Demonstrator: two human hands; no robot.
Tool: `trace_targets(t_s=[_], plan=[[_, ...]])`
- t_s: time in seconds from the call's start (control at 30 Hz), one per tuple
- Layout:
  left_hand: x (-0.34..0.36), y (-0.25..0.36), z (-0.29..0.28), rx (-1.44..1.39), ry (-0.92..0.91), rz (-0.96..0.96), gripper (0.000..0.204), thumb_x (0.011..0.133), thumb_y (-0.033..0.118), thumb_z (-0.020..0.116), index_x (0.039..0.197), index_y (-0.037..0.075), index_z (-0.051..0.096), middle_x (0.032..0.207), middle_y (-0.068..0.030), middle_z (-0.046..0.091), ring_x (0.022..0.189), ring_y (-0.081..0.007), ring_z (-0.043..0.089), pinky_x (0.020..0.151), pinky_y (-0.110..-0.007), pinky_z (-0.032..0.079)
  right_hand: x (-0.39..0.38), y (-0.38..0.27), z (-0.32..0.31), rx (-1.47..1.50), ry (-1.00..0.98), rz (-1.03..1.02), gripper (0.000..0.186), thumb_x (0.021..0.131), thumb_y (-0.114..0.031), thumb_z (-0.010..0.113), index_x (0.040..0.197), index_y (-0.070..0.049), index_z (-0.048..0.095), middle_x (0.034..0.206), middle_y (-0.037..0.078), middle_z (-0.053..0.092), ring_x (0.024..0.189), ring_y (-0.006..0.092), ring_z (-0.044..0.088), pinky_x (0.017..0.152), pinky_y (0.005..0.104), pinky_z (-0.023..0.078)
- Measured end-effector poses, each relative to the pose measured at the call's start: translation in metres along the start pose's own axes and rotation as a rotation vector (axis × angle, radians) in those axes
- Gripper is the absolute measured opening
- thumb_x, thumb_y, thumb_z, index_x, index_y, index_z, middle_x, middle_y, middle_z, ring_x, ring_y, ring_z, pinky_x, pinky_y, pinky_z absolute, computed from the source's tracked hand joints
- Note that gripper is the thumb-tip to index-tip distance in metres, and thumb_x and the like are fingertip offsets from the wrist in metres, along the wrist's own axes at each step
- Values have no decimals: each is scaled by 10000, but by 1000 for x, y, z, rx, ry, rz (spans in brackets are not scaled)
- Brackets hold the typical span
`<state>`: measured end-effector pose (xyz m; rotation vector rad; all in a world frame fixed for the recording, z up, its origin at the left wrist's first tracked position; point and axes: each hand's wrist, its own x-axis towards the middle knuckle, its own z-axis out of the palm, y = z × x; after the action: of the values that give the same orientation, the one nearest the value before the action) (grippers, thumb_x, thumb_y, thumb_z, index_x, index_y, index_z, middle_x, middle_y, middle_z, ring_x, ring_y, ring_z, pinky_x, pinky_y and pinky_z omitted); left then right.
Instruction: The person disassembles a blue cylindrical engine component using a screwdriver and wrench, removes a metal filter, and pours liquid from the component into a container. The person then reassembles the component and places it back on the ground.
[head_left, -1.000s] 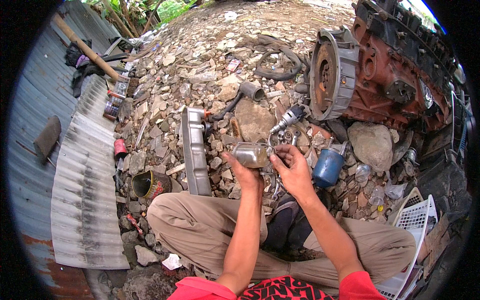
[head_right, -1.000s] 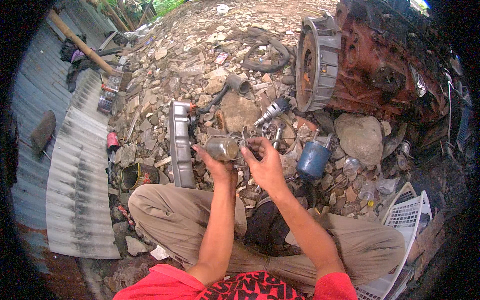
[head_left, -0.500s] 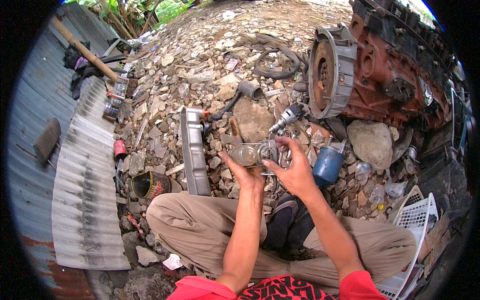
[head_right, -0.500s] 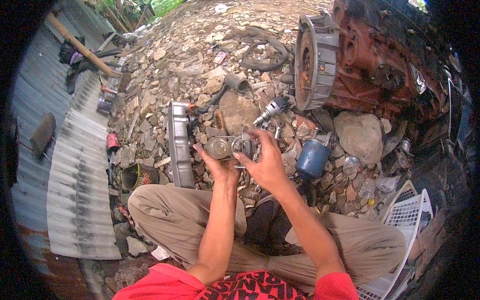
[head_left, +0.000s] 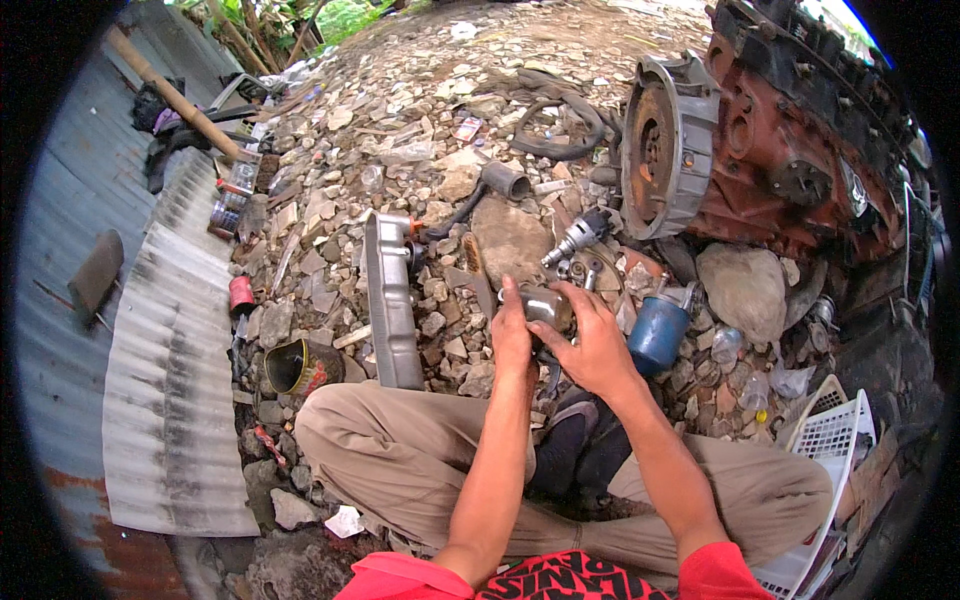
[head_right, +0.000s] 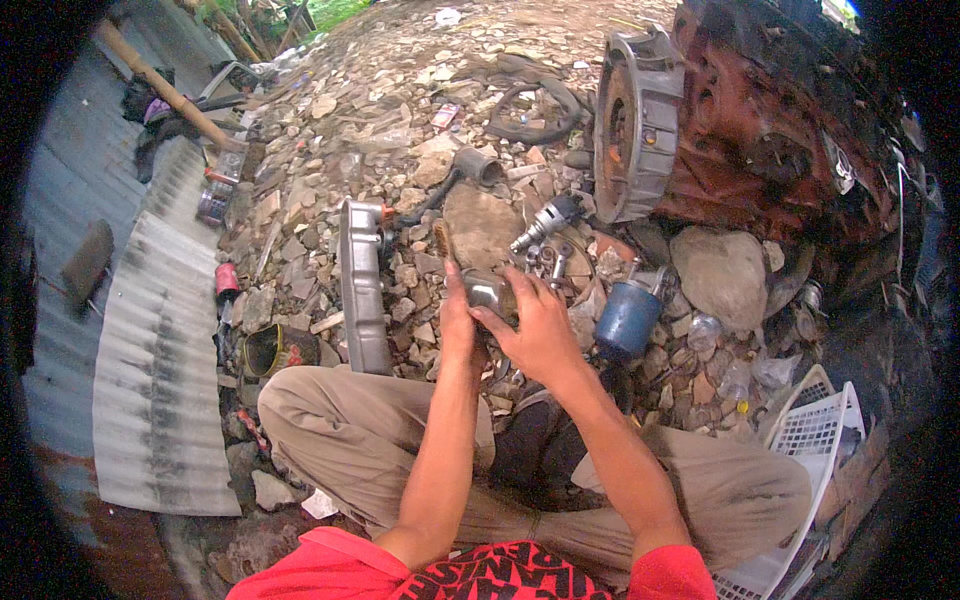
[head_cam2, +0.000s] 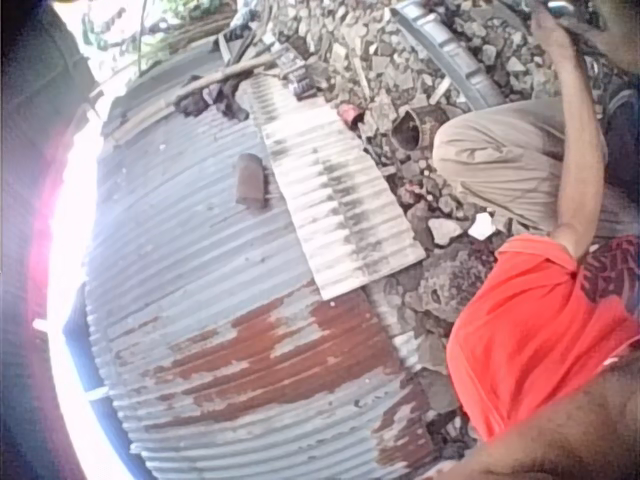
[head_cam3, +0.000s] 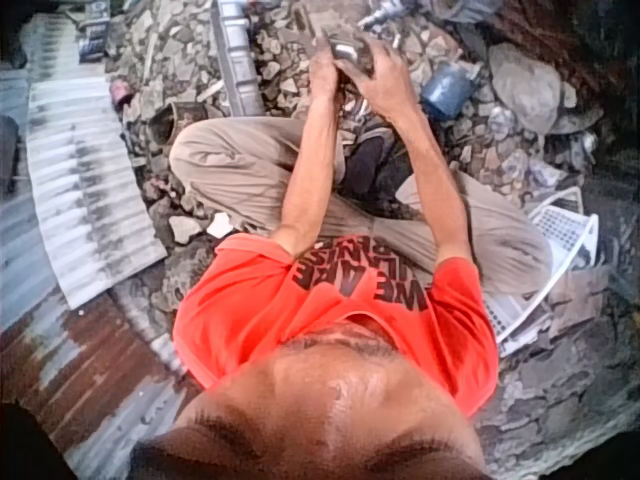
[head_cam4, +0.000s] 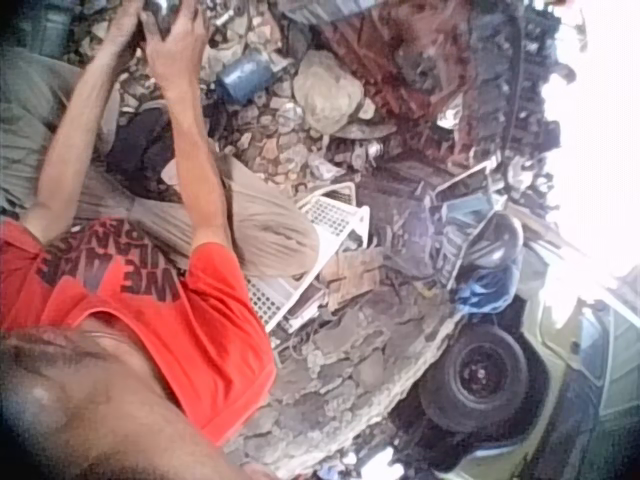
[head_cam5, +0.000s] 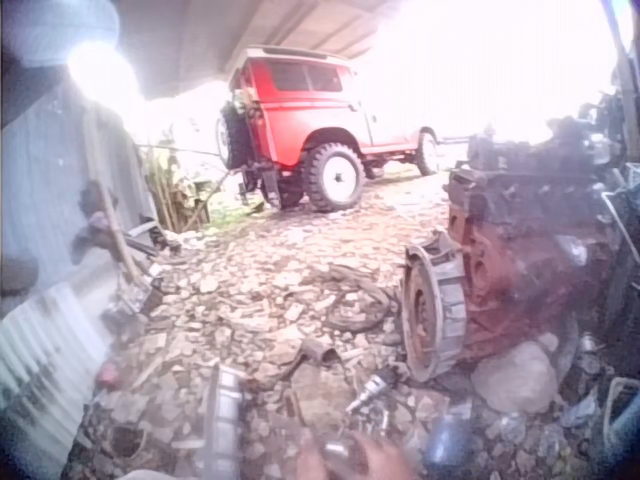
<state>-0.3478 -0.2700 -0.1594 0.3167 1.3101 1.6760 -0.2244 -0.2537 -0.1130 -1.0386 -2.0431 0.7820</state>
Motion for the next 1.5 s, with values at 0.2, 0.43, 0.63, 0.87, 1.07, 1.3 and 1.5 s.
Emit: trace_targets(t_s=[0.2,0.43,0.63,0.87,1.07,1.3,1.5], plan=[[14,17,-21,11,284,36,816,861,690,558,1056,-99,632,971,-126,661,868,-209,601,810,-337,475,12,36,-17,748,-60,205,539,914,-420,645,1257,-18,540,1038,116,632,930,266,598,891,392,463],[27,15,-47,33,426,115,800,874,640,583,1192,-95,572,1129,-158,627,982,-236,597,888,-370,466,16,36,-35,1803,-287,82,566,967,-523,381,1167,-17,534,651,-5,417,600,123,366,585,273,331],[32,1,-42,167,449,88,742,881,627,589,1146,-66,617,1054,-111,651,916,-195,585,831,-343,469,15,41,-36,1826,-263,114,678,938,-657,359,1072,-20,548,709,63,531,618,176,468,573,308,372],[65,-46,-79,567,645,218,823,762,666,696,1060,-101,662,1044,-232,626,980,-329,596,920,-451,432,13,24,-43,1640,-160,163,668,938,-651,372,1039,-19,564,647,47,449,563,161,405,550,304,356],[72,-67,-91,768,721,317,923,736,682,696,1120,-153,609,1160,-303,576,1115,-400,559,988,-466,415,8,35,-38,1534,6,215,564,910,-534,549,1179,-38,534,1055,100,588,884,220,615,746,347,505],[74,-85,-101,877,786,181,958,715,752,648,1137,-108,623,1204,-297,540,1143,-444,521,1060,-571,271,7,38,-42,1429,-134,63,578,884,-439,610,1280,-37,487,1226,112,544,1116,230,577,943,367,490],[69,-90,-98,917,721,192,975,716,783,614,1173,-78,611,1239,-301,505,1171,-460,498,1089,-636,157,7,42,-44,1380,-208,62,600,870,-352,653,1340,-37,452,1291,109,522,1179,244,549,1014,385,431]])
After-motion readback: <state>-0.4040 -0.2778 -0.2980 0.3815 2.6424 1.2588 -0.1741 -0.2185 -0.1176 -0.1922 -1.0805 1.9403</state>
